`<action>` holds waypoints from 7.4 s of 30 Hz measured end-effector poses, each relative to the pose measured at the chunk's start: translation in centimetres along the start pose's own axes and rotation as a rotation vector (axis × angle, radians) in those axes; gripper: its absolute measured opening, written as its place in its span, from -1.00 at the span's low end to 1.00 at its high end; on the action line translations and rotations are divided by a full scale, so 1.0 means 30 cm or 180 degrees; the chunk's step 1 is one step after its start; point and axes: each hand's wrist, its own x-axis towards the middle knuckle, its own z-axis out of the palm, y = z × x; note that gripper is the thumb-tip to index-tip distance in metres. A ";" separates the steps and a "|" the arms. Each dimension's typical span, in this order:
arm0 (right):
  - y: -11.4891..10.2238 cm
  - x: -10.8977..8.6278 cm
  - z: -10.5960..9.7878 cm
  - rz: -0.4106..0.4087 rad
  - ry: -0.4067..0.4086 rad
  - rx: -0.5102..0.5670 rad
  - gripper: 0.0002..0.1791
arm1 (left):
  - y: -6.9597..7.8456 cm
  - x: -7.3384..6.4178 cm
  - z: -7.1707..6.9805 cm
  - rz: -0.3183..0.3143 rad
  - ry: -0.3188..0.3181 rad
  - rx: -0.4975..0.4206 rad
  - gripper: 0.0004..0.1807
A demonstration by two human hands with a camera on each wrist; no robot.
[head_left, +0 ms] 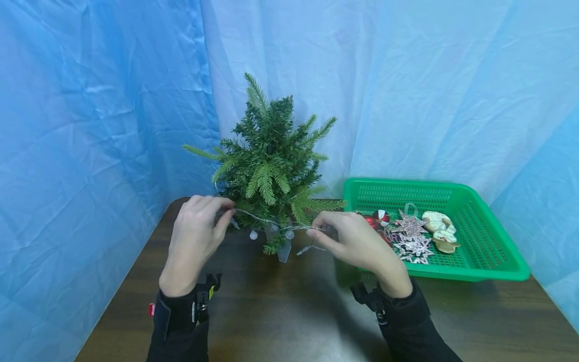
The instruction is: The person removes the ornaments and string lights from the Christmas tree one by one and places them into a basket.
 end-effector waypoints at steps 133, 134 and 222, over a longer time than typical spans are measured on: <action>-0.048 0.052 0.137 -0.0844 -0.0186 0.0310 -0.85 | -0.023 -0.033 -0.080 0.0090 -0.0319 0.0246 -0.71; -0.048 0.052 0.137 -0.0842 -0.0189 0.0318 -0.85 | -0.026 -0.034 -0.083 0.0100 -0.0285 0.0227 -0.72; -0.129 0.097 0.187 -0.0794 0.0803 0.0556 -0.85 | 0.051 -0.042 -0.124 -0.0378 -0.1763 -0.0977 -0.42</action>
